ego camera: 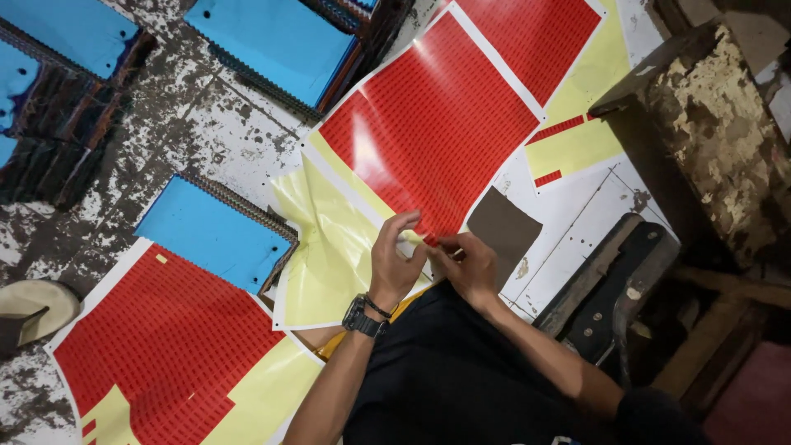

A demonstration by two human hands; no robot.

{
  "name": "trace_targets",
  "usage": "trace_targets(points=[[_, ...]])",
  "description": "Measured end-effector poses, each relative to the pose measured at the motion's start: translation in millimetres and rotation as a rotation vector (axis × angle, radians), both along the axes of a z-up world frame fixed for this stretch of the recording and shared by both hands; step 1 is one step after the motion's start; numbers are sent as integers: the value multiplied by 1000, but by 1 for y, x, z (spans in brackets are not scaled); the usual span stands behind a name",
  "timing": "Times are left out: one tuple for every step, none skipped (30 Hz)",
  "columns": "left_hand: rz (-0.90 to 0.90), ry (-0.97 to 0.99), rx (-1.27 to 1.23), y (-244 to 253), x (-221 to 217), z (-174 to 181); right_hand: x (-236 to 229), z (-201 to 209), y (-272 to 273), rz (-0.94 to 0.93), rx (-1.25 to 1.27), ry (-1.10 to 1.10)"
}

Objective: Assembling fabric sample books by selecting, aligning, and attaching swatches to covers

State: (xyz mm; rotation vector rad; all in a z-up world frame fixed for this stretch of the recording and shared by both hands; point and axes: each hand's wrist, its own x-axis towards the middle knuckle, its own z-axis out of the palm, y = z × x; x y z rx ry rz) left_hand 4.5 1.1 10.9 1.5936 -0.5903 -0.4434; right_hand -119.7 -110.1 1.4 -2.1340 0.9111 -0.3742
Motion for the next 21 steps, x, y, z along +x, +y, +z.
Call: trace_targets(points=[[-2, -3, -27, 0, 1, -2, -1, -1, 0, -10, 3, 12], [-5, -3, -52, 2, 1, -3, -2, -2, 0, -22, 7, 25], [-3, -2, -50, 3, 0, -2, -6, -7, -2, -20, 9, 26], [-8, 30, -68, 3, 0, -1, -10, -13, -4, -30, 156, -61], [-12, 62, -87, 3, 0, -1, -13, -18, -7, -40, 302, -149], [-12, 61, -88, 2, -1, -2, -12, -15, -10, -40, 302, -150], [-43, 124, -137, 0, -3, -4, -11, -13, -13, -23, 460, -163], [-76, 190, -183, 0, -6, -6, -12, -10, -14, -10, 620, -174], [-77, 193, -181, -1, -10, -11, -14, -12, -15, -13, 621, -172], [-67, 256, -199, -3, -13, -17, -15, -15, -17, 8, 655, -164], [-56, 320, -216, -5, -16, -22, -16, -18, -20, 29, 688, -155], [-58, 318, -217, -5, -14, -18, -13, -17, -18, 28, 687, -157], [-20, 244, -184, -5, -12, -13, -10, -16, -16, -22, 550, -96], [18, 170, -150, -4, -10, -8, -7, -15, -13, -72, 414, -35], [17, 170, -149, -3, -6, 0, -3, -13, -12, -73, 414, -36], [19, -20, -68, -2, -3, 8, 0, -12, -9, -28, 266, -48], [20, -210, 13, -1, 1, 16, 4, -11, -7, 17, 117, -59], [20, -212, 14, -2, 1, 14, 5, -9, -5, 17, 118, -61], [16, -382, 82, -2, 2, 12, 6, -8, -4, 14, 73, -71], [13, -552, 150, -3, 2, 10, 7, -7, -2, 10, 28, -80], [14, -553, 151, -3, 2, 6, 8, -5, 0, 11, 28, -81]])
